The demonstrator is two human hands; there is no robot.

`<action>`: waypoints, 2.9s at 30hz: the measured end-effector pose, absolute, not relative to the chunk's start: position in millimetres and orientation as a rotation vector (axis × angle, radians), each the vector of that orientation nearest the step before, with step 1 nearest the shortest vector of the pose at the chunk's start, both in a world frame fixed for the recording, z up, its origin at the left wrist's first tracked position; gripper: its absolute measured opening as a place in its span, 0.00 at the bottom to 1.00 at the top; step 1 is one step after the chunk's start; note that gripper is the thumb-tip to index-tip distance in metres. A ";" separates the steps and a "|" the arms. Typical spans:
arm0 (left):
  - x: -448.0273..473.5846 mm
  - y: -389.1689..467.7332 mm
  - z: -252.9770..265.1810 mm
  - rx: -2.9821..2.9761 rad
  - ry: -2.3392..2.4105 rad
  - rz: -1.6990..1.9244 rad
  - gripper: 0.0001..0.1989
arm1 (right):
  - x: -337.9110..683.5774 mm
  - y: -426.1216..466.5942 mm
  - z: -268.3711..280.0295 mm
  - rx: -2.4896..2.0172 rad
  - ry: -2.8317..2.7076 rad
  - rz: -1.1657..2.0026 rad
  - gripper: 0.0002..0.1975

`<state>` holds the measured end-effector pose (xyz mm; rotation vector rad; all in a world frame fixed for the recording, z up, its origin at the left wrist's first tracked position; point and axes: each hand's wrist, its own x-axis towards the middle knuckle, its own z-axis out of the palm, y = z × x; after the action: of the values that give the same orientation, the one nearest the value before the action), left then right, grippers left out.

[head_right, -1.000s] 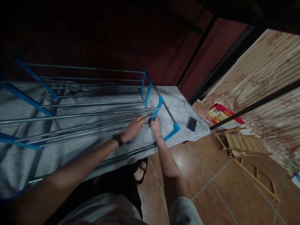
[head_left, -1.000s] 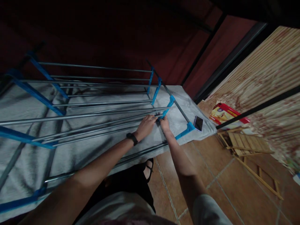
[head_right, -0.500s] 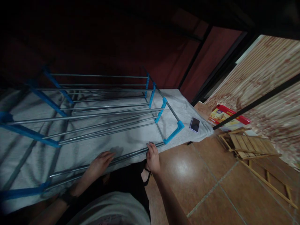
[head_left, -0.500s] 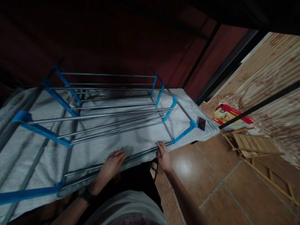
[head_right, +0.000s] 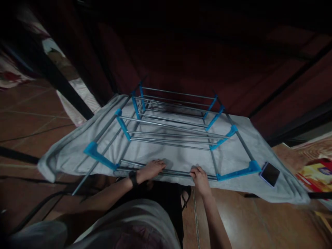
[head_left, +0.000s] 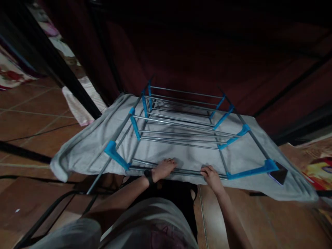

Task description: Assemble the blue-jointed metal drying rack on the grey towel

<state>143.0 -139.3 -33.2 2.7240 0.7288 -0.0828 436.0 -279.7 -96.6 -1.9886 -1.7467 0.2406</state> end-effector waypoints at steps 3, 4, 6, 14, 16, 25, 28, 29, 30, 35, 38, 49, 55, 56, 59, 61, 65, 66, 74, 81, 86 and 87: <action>146.4 -147.9 -31.0 2.801 0.751 -0.082 0.18 | 443.3 -274.9 -92.7 -1.954 -1.841 0.295 0.08; 147.7 -150.4 -30.4 2.819 0.775 -0.071 0.19 | 443.6 -274.8 -91.3 -1.945 -1.860 0.298 0.07; 149.6 -153.3 -27.9 2.846 0.825 -0.049 0.20 | 441.2 -276.0 -88.4 -1.935 -1.873 0.279 0.08; 132.6 -149.5 3.9 2.914 0.811 0.180 0.17 | 418.6 -281.4 -72.3 -1.950 -1.792 0.131 0.14; 123.9 -149.9 9.5 2.901 0.818 0.190 0.21 | 411.1 -282.0 -64.0 -1.948 -1.786 0.109 0.16; 106.5 -161.0 -2.0 2.956 0.787 0.407 0.26 | 357.6 -275.3 -18.0 -1.936 -2.025 0.034 0.17; 104.1 -165.1 -8.2 2.969 0.772 0.530 0.24 | 344.7 -271.9 -14.5 -1.901 -2.092 0.037 0.16; 102.5 -165.0 -10.0 2.980 0.780 0.562 0.23 | 342.7 -271.0 -14.0 -1.900 -2.099 0.026 0.15; 100.5 -164.0 -11.6 2.994 0.788 0.588 0.23 | 342.0 -270.3 -13.5 -1.904 -2.099 0.011 0.15; 87.2 -150.7 -16.4 3.042 0.804 0.606 0.22 | 351.3 -266.4 -10.7 -1.912 -2.070 -0.025 0.15; 84.0 -145.0 -16.3 3.053 0.809 0.578 0.23 | 358.1 -264.8 -10.6 -1.920 -2.048 0.004 0.15; 95.5 -146.4 -12.6 3.068 0.771 0.561 0.24 | 367.4 -266.5 -8.8 -1.934 -2.049 0.007 0.16; 94.3 -145.2 -14.0 3.028 0.781 0.593 0.24 | 367.5 -266.5 -6.3 -1.933 -2.076 -0.050 0.15; 94.4 -145.1 -14.3 3.025 0.773 0.596 0.24 | 367.5 -266.7 -6.0 -1.931 -2.074 -0.056 0.15; 94.3 -145.4 -14.8 3.012 0.756 0.593 0.25 | 367.0 -267.6 -6.9 -1.917 -2.067 -0.068 0.15; 94.0 -145.9 -15.0 3.008 0.757 0.571 0.25 | 366.6 -268.5 -9.0 -1.915 -2.057 -0.079 0.15; 94.2 -147.3 -16.7 3.008 0.762 0.524 0.24 | 366.7 -269.8 -13.1 -1.913 -2.055 -0.091 0.14; 94.5 -147.5 -17.4 3.006 0.764 0.524 0.24 | 367.0 -269.9 -13.4 -1.908 -2.060 -0.093 0.14; 95.5 -146.8 -19.6 2.983 0.780 0.552 0.22 | 367.7 -269.4 -12.2 -1.916 -2.055 -0.062 0.14; 95.6 -139.1 -30.8 2.932 0.781 0.582 0.25 | 360.8 -266.9 -18.3 -1.963 -2.027 -0.073 0.15; 94.9 -133.4 -34.6 2.971 0.794 0.624 0.25 | 349.7 -268.0 -18.7 -1.960 -1.988 -0.079 0.16; 95.2 -134.2 -32.4 2.983 0.776 0.669 0.25 | 348.7 -272.1 -17.9 -1.961 -1.967 -0.067 0.16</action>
<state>95.2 -134.2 -32.4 2.9831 0.7763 0.6691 348.7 -272.1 -17.9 -1.9609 -1.9673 -0.0667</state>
